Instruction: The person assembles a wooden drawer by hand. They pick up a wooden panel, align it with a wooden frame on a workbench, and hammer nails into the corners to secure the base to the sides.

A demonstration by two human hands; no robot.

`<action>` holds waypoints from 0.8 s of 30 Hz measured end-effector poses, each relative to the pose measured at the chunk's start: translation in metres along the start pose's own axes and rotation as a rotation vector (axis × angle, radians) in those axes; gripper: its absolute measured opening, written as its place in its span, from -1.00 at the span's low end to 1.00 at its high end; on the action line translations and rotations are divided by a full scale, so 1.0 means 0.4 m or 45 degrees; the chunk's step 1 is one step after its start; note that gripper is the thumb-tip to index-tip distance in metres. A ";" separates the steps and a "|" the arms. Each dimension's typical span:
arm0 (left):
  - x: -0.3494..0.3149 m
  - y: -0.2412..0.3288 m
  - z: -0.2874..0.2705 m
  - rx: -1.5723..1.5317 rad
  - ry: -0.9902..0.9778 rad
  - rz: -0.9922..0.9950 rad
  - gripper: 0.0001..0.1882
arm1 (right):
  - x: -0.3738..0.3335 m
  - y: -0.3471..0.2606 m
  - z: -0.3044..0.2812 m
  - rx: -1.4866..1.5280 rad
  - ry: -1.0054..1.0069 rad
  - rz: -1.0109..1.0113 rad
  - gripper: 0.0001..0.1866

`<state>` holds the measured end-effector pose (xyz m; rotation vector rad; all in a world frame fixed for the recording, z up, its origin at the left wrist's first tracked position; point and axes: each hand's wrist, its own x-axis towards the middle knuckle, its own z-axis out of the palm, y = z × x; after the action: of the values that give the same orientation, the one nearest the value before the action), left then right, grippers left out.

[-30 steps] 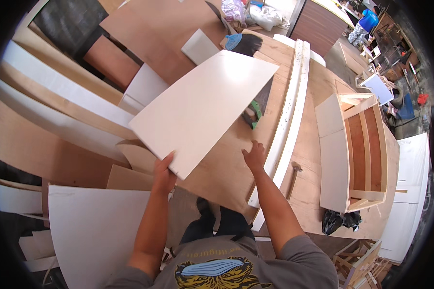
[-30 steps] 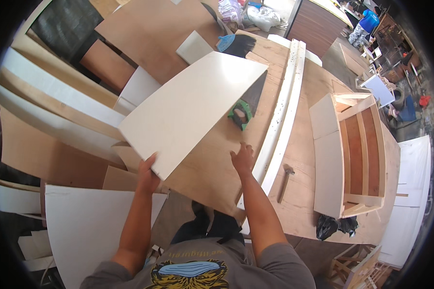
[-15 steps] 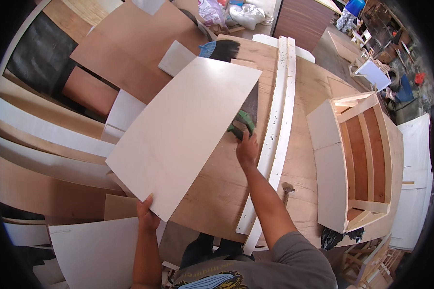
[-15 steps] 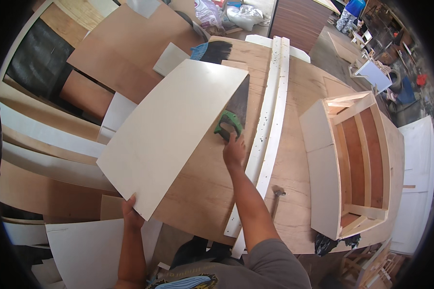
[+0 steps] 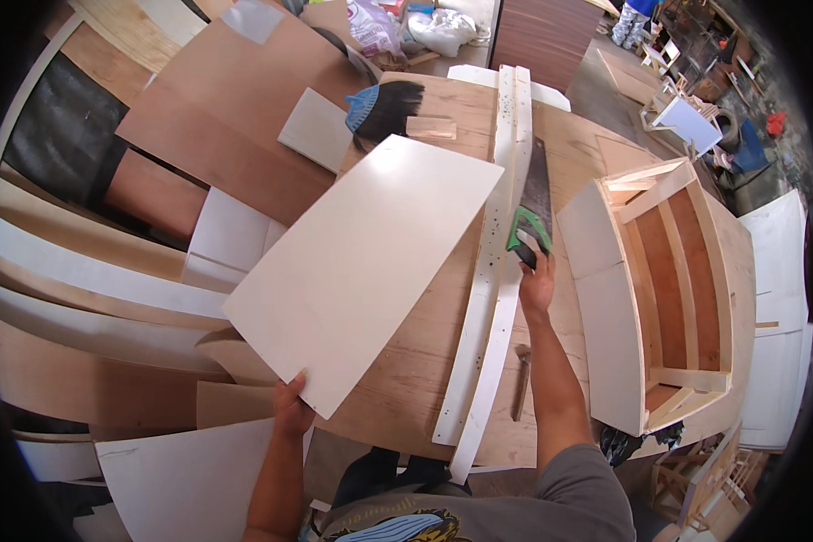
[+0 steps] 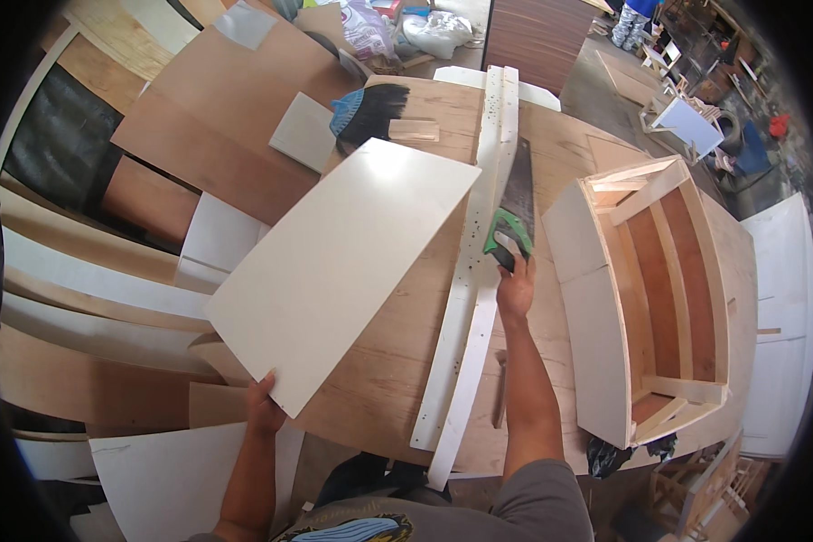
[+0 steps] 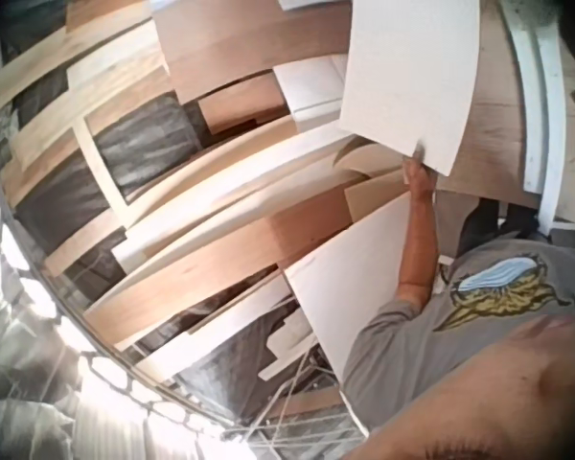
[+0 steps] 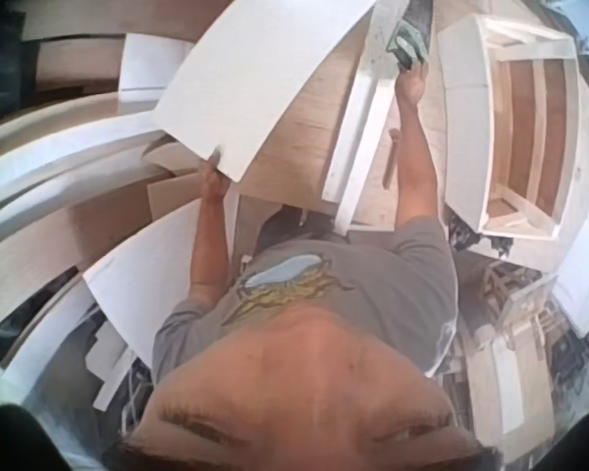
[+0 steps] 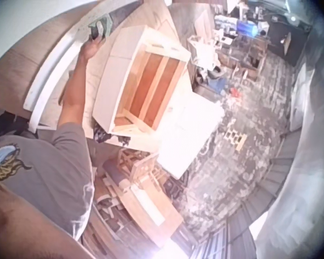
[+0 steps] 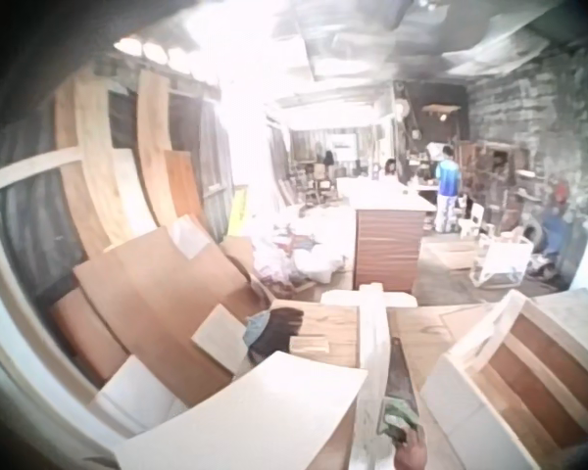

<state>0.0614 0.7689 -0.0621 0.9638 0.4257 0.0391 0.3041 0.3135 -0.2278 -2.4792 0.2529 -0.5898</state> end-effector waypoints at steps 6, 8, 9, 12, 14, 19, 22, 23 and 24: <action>-0.042 -0.066 -0.036 -0.010 0.053 -0.077 -0.54 | -0.008 0.075 -0.002 -0.013 -0.106 0.157 -0.49; -0.063 -0.098 -0.061 -0.018 0.096 -0.146 -0.55 | -0.026 0.065 0.006 -0.244 -0.160 0.307 -0.48; -0.076 -0.123 -0.081 -0.021 0.115 -0.138 -0.55 | -0.045 0.038 0.009 -0.236 -0.175 0.294 -0.48; -0.111 -0.181 -0.118 0.002 0.121 -0.168 -0.46 | -0.140 -0.057 0.023 -0.289 0.061 0.019 -0.55; -0.132 -0.203 -0.120 -0.038 0.168 -0.175 -0.48 | -0.241 -0.173 0.017 0.286 -0.152 0.247 -0.63; -0.167 -0.312 -0.163 0.001 0.295 -0.231 -0.50 | -0.541 -0.348 0.015 1.196 -0.813 1.077 -0.46; -0.204 -0.378 -0.198 0.286 0.341 -0.414 -0.50 | -0.626 -0.398 0.013 1.155 -0.805 1.190 -0.64; -0.214 -0.399 -0.207 0.273 0.348 -0.403 -0.50 | -0.645 -0.386 0.022 1.080 -0.783 1.107 -0.64; -0.215 -0.420 -0.226 0.317 0.346 -0.522 -0.49 | -0.656 -0.377 0.039 1.013 -0.756 1.020 -0.63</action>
<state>-0.0768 0.7245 -0.2128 1.1033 0.8887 -0.2630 0.0865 0.5237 -0.2459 -1.4904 0.5863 0.3404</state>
